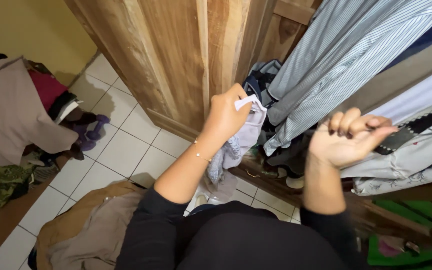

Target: The person picks up various clothes from a pile on the floor, places them onto hangers, and hangs them inside a wooden wardrobe.

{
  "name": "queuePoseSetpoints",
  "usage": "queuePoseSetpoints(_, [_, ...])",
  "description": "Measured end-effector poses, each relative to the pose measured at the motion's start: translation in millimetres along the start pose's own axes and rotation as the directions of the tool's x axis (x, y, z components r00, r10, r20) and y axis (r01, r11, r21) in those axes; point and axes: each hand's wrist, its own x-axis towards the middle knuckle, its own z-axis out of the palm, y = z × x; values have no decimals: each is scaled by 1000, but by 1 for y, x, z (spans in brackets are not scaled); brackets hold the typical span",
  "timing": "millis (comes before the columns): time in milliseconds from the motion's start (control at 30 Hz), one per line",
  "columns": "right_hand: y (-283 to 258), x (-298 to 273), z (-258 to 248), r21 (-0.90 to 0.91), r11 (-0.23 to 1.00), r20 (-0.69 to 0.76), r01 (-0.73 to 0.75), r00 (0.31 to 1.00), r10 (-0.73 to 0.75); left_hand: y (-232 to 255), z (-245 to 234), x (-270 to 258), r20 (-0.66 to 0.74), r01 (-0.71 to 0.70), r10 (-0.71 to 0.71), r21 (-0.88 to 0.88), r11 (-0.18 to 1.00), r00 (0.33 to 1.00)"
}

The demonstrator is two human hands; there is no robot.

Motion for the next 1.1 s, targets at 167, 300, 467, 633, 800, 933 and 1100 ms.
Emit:
queuePoseSetpoints(167, [48, -17, 12, -184, 980, 141, 79, 989, -53, -34, 5, -8, 71, 146, -138, -118, 982, 988])
queuePoseSetpoints(300, [69, -36, -6, -296, 949, 271, -108, 943, 192, -57, -9, -4, 178, 312, -260, -407, 858, 949])
queuePoseSetpoints(467, [66, -33, -21, 13, 891, 173, -454, 878, 446, -70, -17, -3, 280, 429, -325, -591, 684, 903])
queuePoseSetpoints(633, [51, -1, -6, 291, 829, 121, -478, 878, 463, -68, -10, -4, 387, 456, -249, -664, 593, 888])
queuePoseSetpoints(800, [83, -8, -17, -11, 875, 238, -483, 849, 472, -59, -9, -11, 407, 440, -230, -563, 700, 884])
queuePoseSetpoints(933, [105, -24, -37, -387, 771, 163, -505, 786, 596, -75, -21, -4, 356, 383, -247, -388, 838, 901])
queuePoseSetpoints(1100, [83, -22, -33, -909, 388, 145, -154, 755, 640, -108, -58, 3, 372, 514, -356, -602, 611, 857])
